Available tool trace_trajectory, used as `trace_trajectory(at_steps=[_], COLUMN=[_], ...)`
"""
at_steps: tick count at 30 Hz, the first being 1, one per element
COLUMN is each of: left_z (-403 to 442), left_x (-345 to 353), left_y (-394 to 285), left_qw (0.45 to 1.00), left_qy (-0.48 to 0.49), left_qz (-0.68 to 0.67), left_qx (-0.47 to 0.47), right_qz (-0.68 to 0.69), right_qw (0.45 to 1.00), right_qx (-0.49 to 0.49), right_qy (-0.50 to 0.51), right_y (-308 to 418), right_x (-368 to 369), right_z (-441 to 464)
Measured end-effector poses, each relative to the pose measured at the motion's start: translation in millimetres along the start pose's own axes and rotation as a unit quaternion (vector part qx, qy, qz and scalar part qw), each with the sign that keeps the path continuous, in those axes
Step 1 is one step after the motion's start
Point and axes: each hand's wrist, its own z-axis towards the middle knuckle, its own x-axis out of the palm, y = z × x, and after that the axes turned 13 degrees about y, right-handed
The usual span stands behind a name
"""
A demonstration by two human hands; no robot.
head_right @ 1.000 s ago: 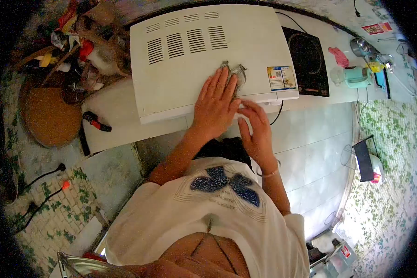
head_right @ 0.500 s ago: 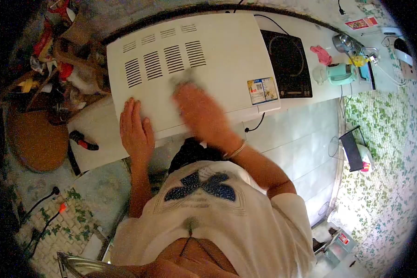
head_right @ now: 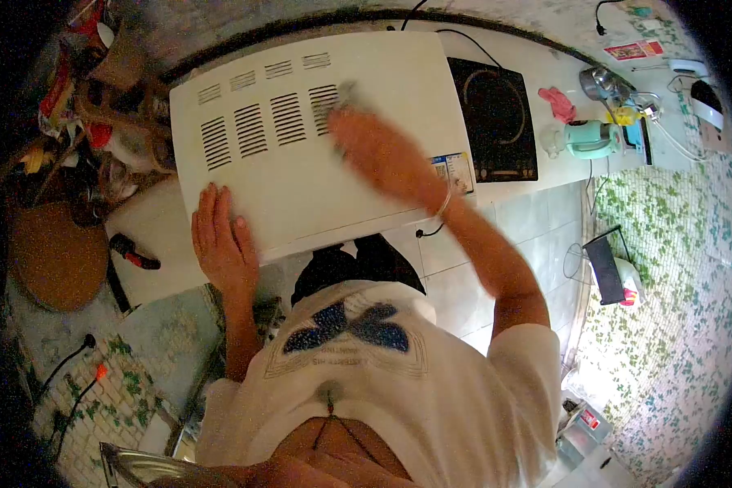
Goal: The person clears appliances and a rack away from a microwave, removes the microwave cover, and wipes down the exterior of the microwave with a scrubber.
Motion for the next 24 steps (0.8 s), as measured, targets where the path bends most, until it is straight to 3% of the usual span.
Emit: trace_trajectory(at_steps=[3, 11, 15, 18, 24], left_z=[0.4, 2.1, 2.2, 1.3, 3.6], left_x=[-2.1, 2.4, -0.4, -1.5, -0.4], left_y=[-0.9, 1.1, -2.2, -1.3, -1.6], left_qw=[1.000, 1.000, 1.000, 1.000, 1.000], left_qy=[-0.011, -0.008, -0.013, -0.020, -0.003], left_qz=[-0.007, 0.014, 0.017, 0.014, 0.009], left_qx=[0.003, -0.011, -0.003, 0.006, -0.023], right_qz=[-0.023, 0.029, -0.022, -0.015, 0.126], right_qw=[0.996, 0.991, 0.999, 0.998, 0.982], right_qx=[0.061, 0.024, 0.044, 0.066, 0.045], right_qy=[-0.053, 0.132, 0.012, 0.006, 0.135], right_y=[-47.9, 31.3, -9.2, 7.8, 83.9], right_x=[-12.3, -12.5, -9.0, -10.2, -8.9], right_z=[7.1, -21.8, 21.0, 13.6, -53.6])
